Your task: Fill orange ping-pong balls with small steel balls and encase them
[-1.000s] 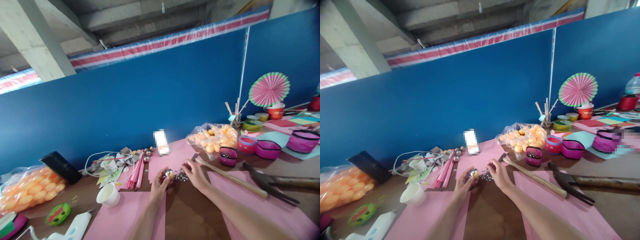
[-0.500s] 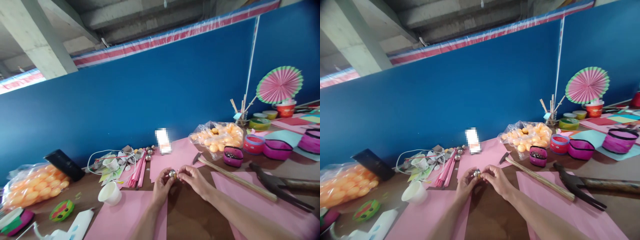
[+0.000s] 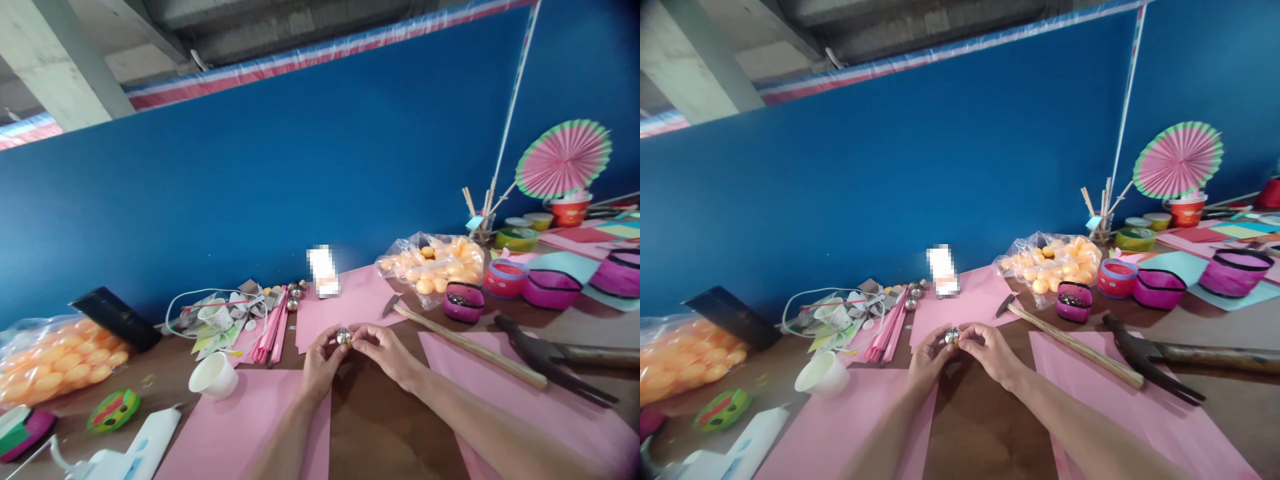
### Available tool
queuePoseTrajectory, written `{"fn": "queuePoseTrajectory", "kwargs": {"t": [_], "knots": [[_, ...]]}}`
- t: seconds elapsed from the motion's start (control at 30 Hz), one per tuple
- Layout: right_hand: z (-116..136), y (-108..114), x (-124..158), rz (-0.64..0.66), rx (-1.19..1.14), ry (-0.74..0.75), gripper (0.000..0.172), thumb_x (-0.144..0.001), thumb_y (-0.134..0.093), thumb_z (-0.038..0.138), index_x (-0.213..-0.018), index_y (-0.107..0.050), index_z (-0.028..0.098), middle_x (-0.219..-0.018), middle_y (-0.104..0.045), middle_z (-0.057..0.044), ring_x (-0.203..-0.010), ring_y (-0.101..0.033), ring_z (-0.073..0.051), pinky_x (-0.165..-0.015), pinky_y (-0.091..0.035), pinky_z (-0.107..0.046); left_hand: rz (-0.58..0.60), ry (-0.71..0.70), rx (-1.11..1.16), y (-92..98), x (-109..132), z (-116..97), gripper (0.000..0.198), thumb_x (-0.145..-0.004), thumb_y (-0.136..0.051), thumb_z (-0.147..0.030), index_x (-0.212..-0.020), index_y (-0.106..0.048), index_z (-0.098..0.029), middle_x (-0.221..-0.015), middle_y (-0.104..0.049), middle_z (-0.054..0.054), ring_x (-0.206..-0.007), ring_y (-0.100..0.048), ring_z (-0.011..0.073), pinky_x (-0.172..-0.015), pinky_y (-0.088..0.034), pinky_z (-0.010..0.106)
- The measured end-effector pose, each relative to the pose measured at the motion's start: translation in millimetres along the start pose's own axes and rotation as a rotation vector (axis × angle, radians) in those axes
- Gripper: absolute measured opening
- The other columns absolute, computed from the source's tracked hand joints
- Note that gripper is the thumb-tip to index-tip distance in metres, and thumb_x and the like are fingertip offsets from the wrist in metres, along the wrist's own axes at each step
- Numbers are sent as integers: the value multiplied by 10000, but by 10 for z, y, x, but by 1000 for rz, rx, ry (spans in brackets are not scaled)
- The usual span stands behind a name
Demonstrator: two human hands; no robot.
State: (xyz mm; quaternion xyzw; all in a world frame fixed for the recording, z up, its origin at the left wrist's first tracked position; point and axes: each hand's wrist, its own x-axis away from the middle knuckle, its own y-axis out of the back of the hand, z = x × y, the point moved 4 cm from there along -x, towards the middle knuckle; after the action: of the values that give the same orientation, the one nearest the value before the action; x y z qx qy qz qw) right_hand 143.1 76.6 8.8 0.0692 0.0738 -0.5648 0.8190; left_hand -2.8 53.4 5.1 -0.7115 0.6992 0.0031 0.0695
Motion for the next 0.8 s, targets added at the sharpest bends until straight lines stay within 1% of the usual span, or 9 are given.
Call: {"fn": "queuePoseTrajectory", "kwargs": {"t": [0.17,0.4,0.6,0.8], "knots": [[1,-20,-2,12,-24,3,166,-731,-605,330,-737,-605,165,-1030,-611,-58,-929,-568,-196,-841,-424,-313,-12,3,0,-5,2,-19,418,-624,-695,-273,-1018,-604,-168,-989,-663,98,-867,-622,229,-772,-489,333],[48,-26,8,25,9,7,150,-741,-595,317,-731,-606,167,-994,-623,-51,-904,-576,-190,-825,-430,-301,15,-41,-19,8,-4,14,395,-665,-663,-259,-1044,-594,-168,-1014,-653,102,-915,-608,240,-804,-478,347],[42,-32,14,34,12,12,155,-754,-581,316,-737,-603,163,-1000,-624,-53,-930,-568,-198,-833,-425,-302,26,-39,-38,16,-6,33,399,-684,-649,-249,-1068,-580,-166,-1029,-647,106,-930,-603,243,-823,-472,363],[28,-34,17,38,-5,21,173,-760,-576,328,-727,-601,161,-1007,-625,-57,-937,-566,-212,-834,-424,-319,22,-35,-35,22,-5,34,399,-682,-652,-241,-1068,-580,-168,-1030,-650,95,-928,-604,229,-831,-470,343]]}}
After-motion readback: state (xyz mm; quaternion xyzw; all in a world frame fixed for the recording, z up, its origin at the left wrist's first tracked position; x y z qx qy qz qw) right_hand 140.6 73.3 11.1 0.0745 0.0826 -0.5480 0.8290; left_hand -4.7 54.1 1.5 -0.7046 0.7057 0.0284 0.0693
